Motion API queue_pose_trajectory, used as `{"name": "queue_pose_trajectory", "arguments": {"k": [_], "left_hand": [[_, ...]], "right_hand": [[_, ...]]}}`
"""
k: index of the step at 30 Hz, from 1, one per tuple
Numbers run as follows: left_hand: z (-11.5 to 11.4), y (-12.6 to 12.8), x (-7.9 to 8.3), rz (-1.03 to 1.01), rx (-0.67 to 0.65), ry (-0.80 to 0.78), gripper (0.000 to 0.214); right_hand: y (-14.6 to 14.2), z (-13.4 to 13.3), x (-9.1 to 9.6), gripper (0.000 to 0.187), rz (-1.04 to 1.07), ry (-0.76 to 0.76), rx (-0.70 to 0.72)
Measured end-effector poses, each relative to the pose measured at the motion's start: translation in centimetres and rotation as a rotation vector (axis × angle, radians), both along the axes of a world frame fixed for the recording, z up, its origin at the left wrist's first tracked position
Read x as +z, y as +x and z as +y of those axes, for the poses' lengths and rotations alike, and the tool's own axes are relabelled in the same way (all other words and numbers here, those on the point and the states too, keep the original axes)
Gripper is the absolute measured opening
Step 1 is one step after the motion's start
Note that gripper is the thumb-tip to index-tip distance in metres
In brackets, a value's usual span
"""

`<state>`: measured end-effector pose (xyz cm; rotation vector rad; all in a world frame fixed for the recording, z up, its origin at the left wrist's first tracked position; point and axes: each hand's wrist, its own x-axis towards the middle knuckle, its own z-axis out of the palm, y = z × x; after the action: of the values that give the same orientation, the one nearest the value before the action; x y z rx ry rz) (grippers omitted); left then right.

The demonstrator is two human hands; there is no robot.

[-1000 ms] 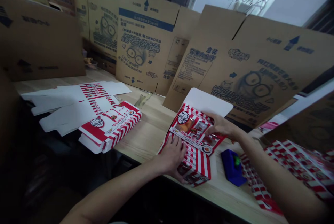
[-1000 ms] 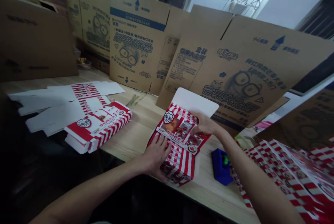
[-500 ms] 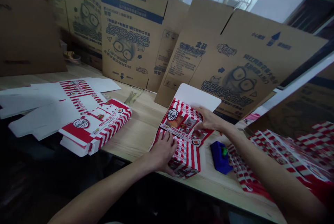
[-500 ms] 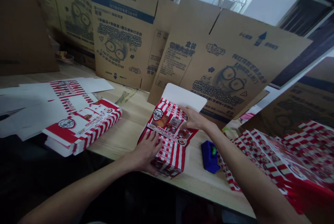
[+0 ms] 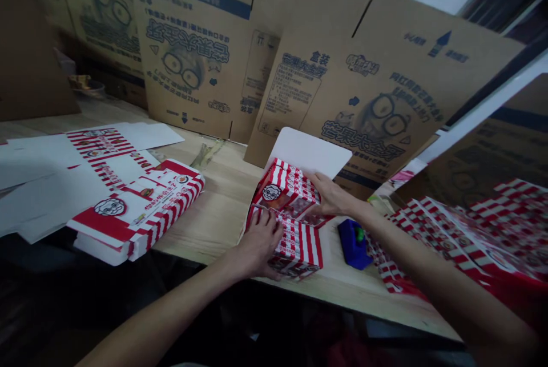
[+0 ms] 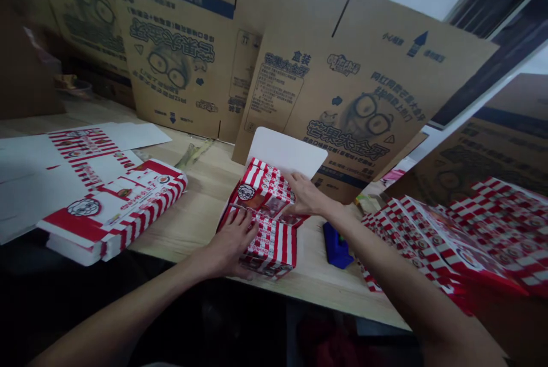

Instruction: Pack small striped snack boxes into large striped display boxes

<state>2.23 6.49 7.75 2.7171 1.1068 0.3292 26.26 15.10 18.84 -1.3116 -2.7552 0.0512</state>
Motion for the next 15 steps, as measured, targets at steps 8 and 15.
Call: {"name": "queue_pose_trajectory", "arguments": {"k": [8,15], "left_hand": [[-0.8,-0.4,2.0,-0.099,0.026,-0.034,0.101],[3.7,-4.6,3.8,-1.022,0.458,-0.243,0.045]], "right_hand": [[-1.4,-0.1,0.5,0.087,0.020,0.064,0.022],[-5.2,2.7,-2.4,0.077,0.080,-0.109,0.217]]}}
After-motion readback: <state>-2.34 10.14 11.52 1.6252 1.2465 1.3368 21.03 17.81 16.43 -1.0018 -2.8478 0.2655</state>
